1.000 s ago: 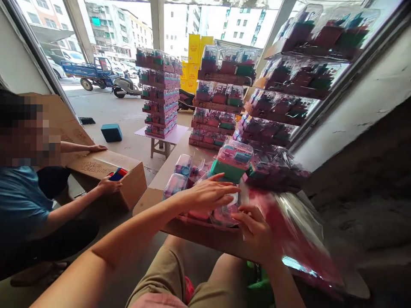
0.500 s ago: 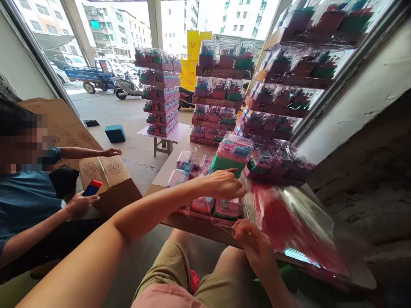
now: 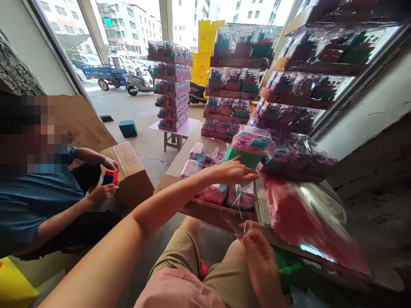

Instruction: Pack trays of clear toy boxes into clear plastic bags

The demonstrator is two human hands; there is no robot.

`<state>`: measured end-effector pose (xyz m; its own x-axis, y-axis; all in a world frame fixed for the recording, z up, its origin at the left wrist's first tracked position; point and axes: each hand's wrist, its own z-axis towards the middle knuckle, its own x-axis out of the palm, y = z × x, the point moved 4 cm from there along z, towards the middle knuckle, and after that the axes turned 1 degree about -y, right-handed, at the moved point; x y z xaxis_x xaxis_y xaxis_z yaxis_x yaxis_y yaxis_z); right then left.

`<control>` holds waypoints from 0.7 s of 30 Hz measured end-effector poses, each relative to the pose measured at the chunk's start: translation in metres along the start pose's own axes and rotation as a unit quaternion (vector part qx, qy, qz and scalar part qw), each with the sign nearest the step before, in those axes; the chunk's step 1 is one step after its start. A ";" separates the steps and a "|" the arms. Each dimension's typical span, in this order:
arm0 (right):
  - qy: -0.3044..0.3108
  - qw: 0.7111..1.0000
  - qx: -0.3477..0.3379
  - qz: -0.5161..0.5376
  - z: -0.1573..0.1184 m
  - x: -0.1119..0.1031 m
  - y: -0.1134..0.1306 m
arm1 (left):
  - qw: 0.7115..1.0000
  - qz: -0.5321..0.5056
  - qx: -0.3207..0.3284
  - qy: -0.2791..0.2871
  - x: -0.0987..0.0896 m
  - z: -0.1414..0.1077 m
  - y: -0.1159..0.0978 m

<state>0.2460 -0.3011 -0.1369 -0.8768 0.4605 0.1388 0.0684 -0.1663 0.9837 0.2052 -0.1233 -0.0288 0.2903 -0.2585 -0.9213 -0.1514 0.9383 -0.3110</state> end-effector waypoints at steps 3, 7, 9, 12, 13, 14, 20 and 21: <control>-0.003 0.999 0.022 0.030 0.007 -0.003 0.002 | 0.984 -0.011 0.007 -0.177 0.003 -0.038 -0.008; 0.001 0.994 0.046 0.096 0.015 -0.005 -0.001 | 0.898 -0.024 -0.049 -0.437 0.018 -0.115 -0.014; 0.028 0.992 0.057 0.112 0.015 -0.001 -0.005 | 0.921 -0.013 -0.032 -0.388 0.026 -0.125 -0.017; 0.059 0.988 0.076 0.124 0.013 0.010 -0.011 | 0.973 -0.008 0.003 -0.231 0.024 -0.098 -0.019; 0.065 0.987 0.080 0.125 0.012 0.013 -0.013 | 0.983 -0.001 0.017 -0.181 0.021 -0.083 -0.019; 0.068 0.986 0.082 0.128 0.011 0.017 -0.013 | 0.990 0.006 0.038 -0.134 0.018 -0.066 -0.020; 0.085 0.975 0.076 0.188 0.007 0.034 -0.002 | 0.996 0.067 0.056 0.019 0.006 -0.002 -0.027; 0.093 0.972 0.079 0.201 0.006 0.038 0.002 | 0.996 0.067 0.046 0.025 0.005 0.001 -0.027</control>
<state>0.2159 -0.2784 -0.1287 -0.8342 0.2171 0.5070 0.4825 -0.1580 0.8615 0.2117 -0.1500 -0.0243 0.2251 -0.1383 -0.9645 -0.0968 0.9818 -0.1634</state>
